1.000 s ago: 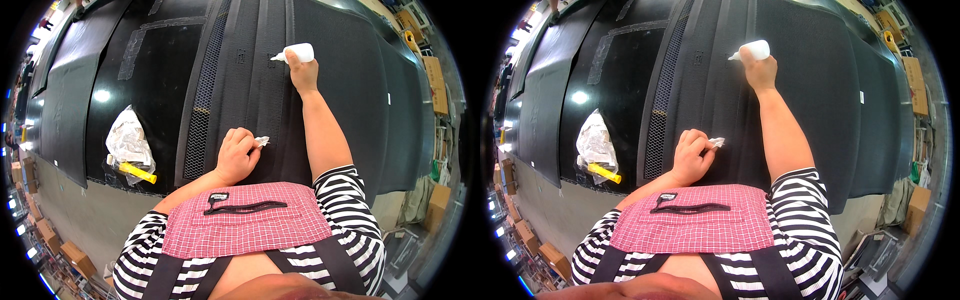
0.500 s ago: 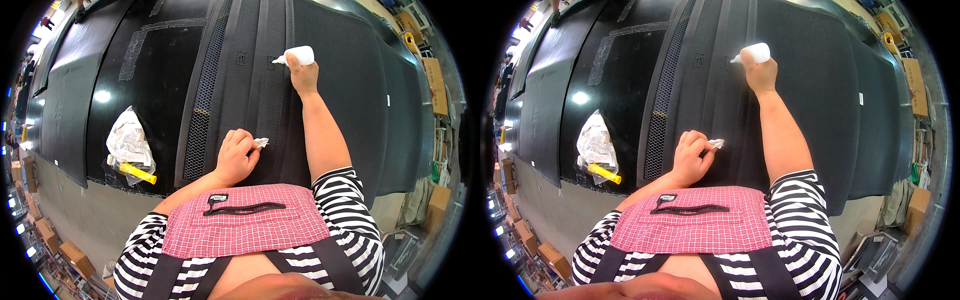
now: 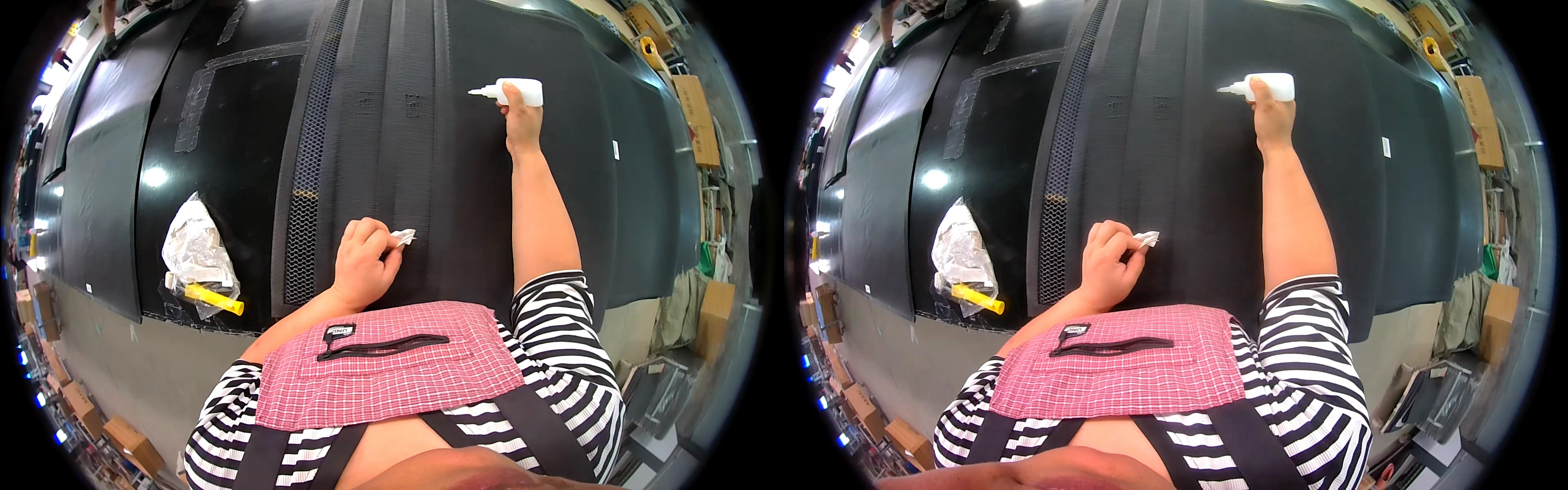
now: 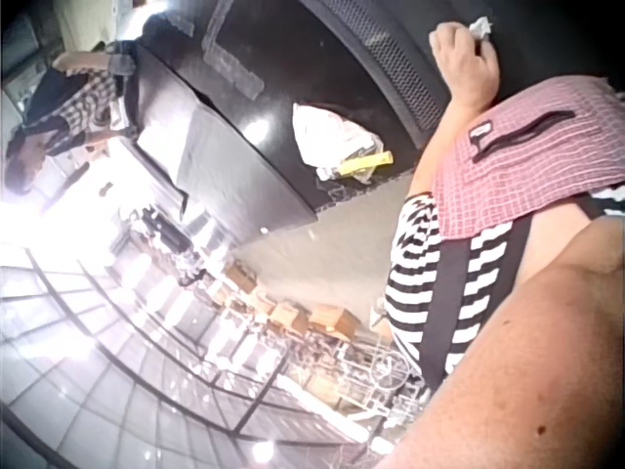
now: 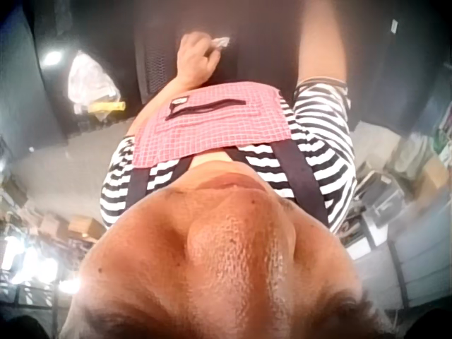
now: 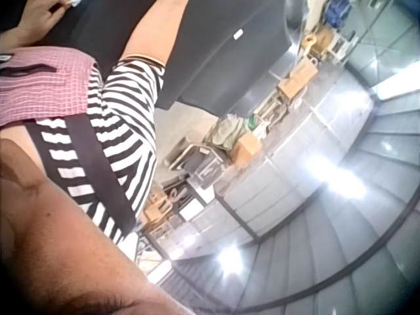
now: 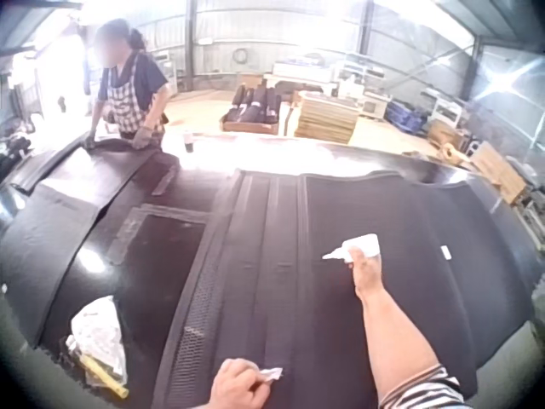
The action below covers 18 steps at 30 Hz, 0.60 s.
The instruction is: The person assembles car floor mats by applying glue from a white bottle to the edges of a black mat and pressing down small white rectangular pieces. They use a yellow roller tool to smooth the pieces onto the mat surface. The person handles multiple mats, stacking them on a metal table in a workshop environment.
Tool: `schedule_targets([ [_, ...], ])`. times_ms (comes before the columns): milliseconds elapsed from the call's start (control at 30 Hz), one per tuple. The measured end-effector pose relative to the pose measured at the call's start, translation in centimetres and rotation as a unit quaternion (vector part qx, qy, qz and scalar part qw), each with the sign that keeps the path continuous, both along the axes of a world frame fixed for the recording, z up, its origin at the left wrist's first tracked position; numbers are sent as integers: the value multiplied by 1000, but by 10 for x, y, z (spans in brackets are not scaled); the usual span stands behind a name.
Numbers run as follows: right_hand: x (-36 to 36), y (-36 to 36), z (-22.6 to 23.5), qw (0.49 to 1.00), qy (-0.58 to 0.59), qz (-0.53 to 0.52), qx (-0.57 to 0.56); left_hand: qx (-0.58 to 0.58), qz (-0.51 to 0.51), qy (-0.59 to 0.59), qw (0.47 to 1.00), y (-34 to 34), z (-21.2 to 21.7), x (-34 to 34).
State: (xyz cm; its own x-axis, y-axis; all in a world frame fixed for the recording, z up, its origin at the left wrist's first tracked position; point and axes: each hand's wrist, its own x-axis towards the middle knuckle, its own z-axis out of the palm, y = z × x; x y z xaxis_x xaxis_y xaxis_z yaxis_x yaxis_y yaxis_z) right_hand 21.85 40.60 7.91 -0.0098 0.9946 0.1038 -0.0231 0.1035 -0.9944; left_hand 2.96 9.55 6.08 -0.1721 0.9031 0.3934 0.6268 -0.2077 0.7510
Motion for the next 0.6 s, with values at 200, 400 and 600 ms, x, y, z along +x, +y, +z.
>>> schedule_targets([
  [200, 0, 0, -10, 997, -50, 48, 14, 3, 2, 18, 1000, 1, 0, 0],
  [400, 1, 11, -26, 992, -114, 39, 39, 10, -1, 24, 1000, 2, 2, 0],
  [600, 4, 4, -27, 985, -152, 48, 66, 10, 1, 23, 1000, 2, 1, 1],
])
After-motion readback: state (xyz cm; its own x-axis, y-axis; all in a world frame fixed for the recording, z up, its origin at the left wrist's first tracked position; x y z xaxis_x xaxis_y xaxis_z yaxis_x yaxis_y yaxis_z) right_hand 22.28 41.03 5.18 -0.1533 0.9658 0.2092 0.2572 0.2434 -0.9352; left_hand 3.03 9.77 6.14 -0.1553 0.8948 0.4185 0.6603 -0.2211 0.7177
